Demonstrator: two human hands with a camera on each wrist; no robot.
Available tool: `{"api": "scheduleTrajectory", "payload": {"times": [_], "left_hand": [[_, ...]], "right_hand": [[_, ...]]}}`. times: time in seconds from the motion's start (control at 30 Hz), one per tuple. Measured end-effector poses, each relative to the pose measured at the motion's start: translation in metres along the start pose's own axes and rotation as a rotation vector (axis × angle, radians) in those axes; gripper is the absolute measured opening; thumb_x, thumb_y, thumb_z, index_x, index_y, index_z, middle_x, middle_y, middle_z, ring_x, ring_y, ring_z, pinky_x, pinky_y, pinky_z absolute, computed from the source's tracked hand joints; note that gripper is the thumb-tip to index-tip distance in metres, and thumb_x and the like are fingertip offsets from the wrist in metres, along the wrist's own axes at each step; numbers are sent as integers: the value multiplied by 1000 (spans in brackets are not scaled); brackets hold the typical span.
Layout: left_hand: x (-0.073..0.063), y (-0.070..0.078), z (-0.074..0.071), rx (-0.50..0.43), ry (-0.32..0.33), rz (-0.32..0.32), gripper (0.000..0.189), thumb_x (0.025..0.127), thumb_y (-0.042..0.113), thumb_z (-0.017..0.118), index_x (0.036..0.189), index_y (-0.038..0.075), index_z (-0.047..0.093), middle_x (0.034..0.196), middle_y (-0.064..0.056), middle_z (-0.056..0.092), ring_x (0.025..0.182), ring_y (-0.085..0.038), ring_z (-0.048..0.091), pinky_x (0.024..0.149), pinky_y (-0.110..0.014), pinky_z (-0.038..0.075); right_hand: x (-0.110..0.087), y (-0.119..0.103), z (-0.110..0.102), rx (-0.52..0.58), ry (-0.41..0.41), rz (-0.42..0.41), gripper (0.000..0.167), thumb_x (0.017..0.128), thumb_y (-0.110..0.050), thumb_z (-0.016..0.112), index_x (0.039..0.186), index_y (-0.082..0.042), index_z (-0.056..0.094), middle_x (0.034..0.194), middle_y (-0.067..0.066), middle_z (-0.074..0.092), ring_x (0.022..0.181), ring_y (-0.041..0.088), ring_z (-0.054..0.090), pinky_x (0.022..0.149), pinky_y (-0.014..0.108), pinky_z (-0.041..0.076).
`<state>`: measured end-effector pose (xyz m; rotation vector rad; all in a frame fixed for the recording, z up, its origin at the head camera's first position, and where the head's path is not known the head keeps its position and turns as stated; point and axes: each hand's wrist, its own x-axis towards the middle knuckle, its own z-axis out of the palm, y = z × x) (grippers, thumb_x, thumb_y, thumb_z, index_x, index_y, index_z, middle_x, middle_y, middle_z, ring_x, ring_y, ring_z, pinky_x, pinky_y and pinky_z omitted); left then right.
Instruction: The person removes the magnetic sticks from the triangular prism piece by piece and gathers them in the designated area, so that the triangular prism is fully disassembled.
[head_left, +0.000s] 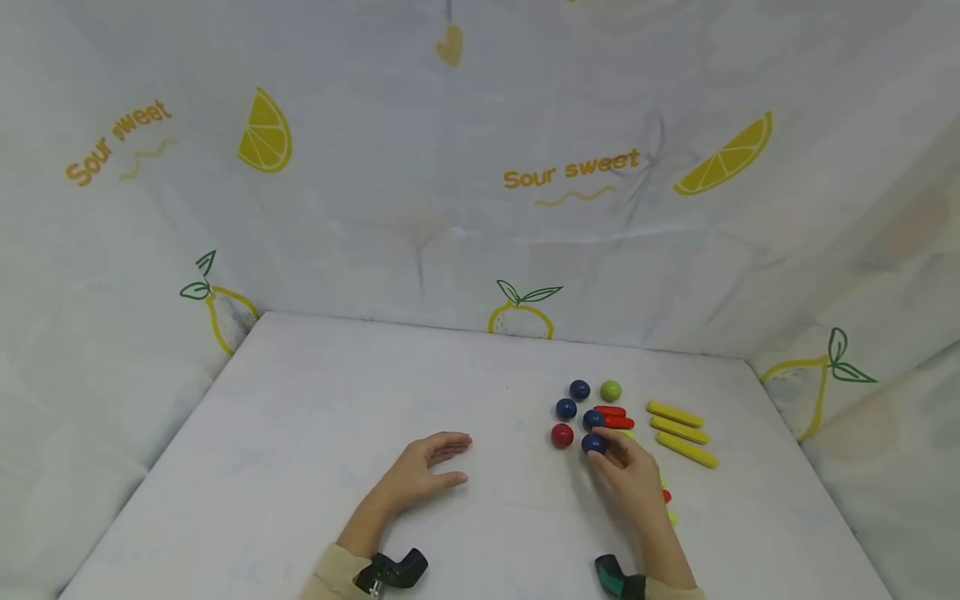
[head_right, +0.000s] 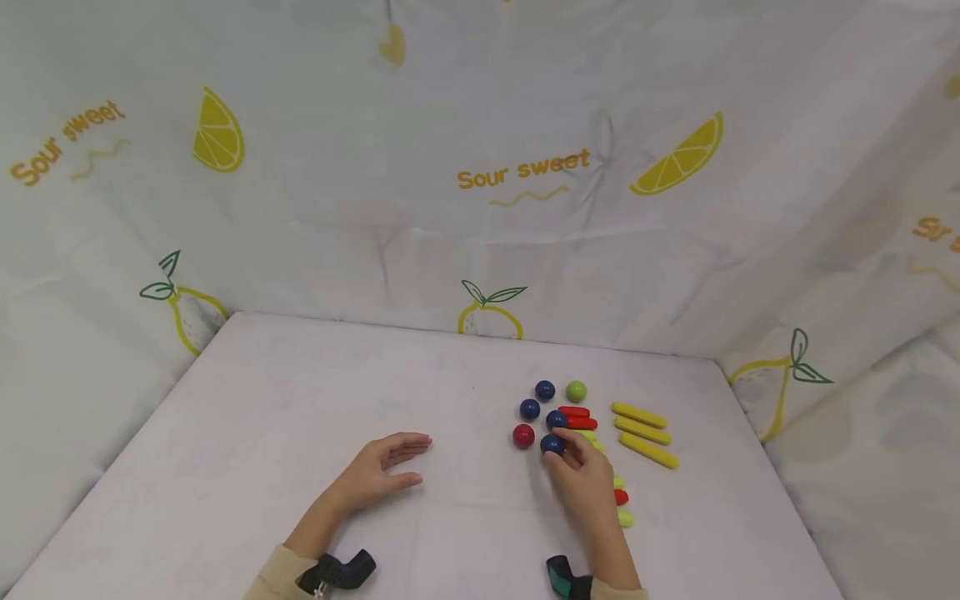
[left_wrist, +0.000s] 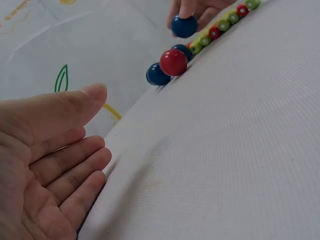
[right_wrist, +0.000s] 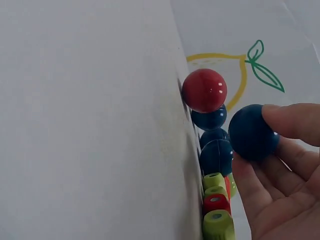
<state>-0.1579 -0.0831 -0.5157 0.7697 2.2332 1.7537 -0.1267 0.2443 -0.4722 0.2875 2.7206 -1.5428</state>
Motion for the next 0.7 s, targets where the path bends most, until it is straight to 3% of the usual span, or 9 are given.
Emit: {"api": "scheduleTrajectory", "payload": {"times": [0.33, 0.7], "left_hand": [[-2, 0, 0, 8, 5, -18, 57, 80, 17, 75, 130, 2, 52, 132, -13, 57, 123, -27, 53, 106, -29, 41], [-2, -3, 4, 29, -14, 14, 55, 82, 17, 74, 130, 0, 52, 131, -14, 57, 122, -28, 54, 106, -30, 42]], "right_hand": [[18, 8, 7, -142, 0, -25, 41, 90, -12, 63, 131, -9, 55, 138, 22, 49, 123, 36, 53, 97, 41, 47], [10, 2, 6, -217, 21, -15, 43, 92, -15, 60, 134, -10, 52, 137, 16, 51, 124, 34, 52, 98, 44, 47]]}}
